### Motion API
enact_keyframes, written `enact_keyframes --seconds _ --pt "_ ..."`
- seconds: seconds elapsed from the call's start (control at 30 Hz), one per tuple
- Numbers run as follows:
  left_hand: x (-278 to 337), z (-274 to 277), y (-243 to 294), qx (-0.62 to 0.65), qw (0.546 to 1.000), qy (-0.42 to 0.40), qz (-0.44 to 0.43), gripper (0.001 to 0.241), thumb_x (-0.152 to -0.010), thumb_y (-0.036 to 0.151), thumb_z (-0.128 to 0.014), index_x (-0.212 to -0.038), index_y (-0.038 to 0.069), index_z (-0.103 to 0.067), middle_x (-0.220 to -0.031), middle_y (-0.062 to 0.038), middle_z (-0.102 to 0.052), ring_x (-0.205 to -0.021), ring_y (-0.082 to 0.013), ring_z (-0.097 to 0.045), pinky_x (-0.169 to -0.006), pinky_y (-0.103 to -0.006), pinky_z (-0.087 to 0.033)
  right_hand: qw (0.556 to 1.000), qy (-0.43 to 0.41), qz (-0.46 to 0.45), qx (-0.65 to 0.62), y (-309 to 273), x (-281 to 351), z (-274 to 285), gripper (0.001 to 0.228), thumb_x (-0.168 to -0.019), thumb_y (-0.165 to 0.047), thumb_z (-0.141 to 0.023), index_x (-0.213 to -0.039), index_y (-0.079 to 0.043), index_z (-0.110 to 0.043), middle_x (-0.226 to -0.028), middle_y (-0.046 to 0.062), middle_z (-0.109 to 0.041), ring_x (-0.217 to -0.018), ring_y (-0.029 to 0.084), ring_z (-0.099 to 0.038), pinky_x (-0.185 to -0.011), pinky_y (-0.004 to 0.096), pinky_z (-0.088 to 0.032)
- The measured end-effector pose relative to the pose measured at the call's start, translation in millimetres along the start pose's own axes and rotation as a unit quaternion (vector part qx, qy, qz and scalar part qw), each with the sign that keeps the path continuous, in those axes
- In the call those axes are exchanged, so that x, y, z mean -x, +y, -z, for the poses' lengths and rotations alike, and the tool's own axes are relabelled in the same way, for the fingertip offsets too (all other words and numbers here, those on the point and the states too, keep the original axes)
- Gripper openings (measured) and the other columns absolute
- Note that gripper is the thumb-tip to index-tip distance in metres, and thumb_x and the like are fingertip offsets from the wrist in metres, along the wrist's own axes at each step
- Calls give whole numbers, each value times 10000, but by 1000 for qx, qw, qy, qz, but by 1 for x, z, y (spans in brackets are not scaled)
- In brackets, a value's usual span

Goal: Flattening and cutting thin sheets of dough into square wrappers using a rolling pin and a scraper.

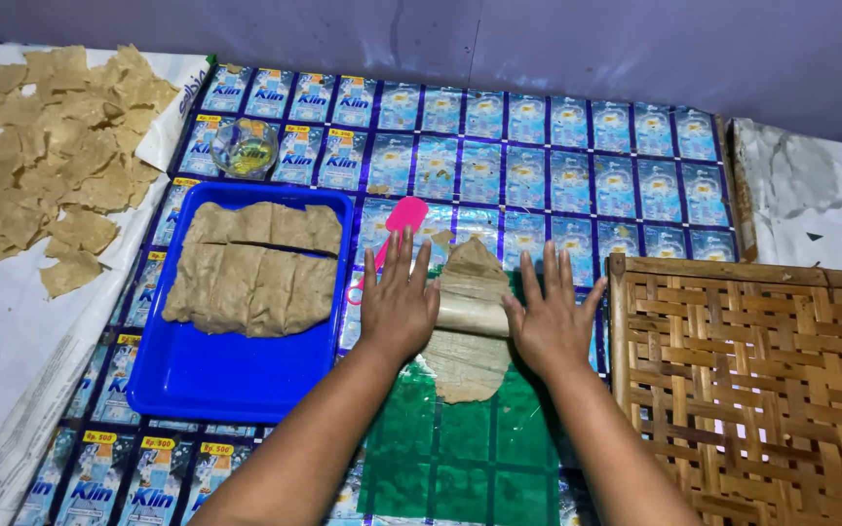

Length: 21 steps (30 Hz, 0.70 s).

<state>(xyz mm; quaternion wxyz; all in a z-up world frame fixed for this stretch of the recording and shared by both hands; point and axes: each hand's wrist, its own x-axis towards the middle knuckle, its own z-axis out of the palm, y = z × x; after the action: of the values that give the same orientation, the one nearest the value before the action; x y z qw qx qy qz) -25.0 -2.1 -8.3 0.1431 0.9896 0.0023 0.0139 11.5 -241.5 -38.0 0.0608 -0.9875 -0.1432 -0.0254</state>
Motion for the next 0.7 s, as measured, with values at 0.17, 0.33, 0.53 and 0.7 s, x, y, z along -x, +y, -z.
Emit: enact_keyframes --seconds 0.17,0.33,0.53,0.7 --pt "73 -15 -5 -12 999 20 -48 615 -1073 422 -327 -1624 157 -263 -1697 -166 -195 -1569 -339 -133 -1235 -590 -17 998 36 60 8 -2 69 -7 716 -1017 -567 -386 -1633 -226 -259 -1719 110 -195 -1565 307 -185 -1161 766 -31" --pt "134 -27 -3 -41 986 138 -86 630 -990 324 -522 -1560 96 -380 -1624 -131 -382 -1516 -285 -324 -1236 -514 -164 993 71 85 40 -12 124 8 786 -950 -556 -461 -1614 -179 -277 -1696 23 -273 -1565 211 -224 -1195 696 -90" --pt "146 -30 0 1 986 157 -59 636 -879 341 -699 -1435 92 -516 -1425 -89 -540 -1364 -263 -472 -1209 -532 -229 993 76 89 20 -16 138 17 700 -911 -514 -560 -1524 -198 -446 -1591 -5 -454 -1469 198 -413 -1208 705 -136" --pt "97 -43 -10 -21 994 92 -56 641 -1026 385 -465 -1603 155 -307 -1651 -111 -320 -1542 -294 -241 -1238 -611 -65 994 77 71 28 -7 97 -19 790 -990 -610 -426 -1623 -158 -286 -1666 90 -337 -1552 252 -268 -1163 791 0"
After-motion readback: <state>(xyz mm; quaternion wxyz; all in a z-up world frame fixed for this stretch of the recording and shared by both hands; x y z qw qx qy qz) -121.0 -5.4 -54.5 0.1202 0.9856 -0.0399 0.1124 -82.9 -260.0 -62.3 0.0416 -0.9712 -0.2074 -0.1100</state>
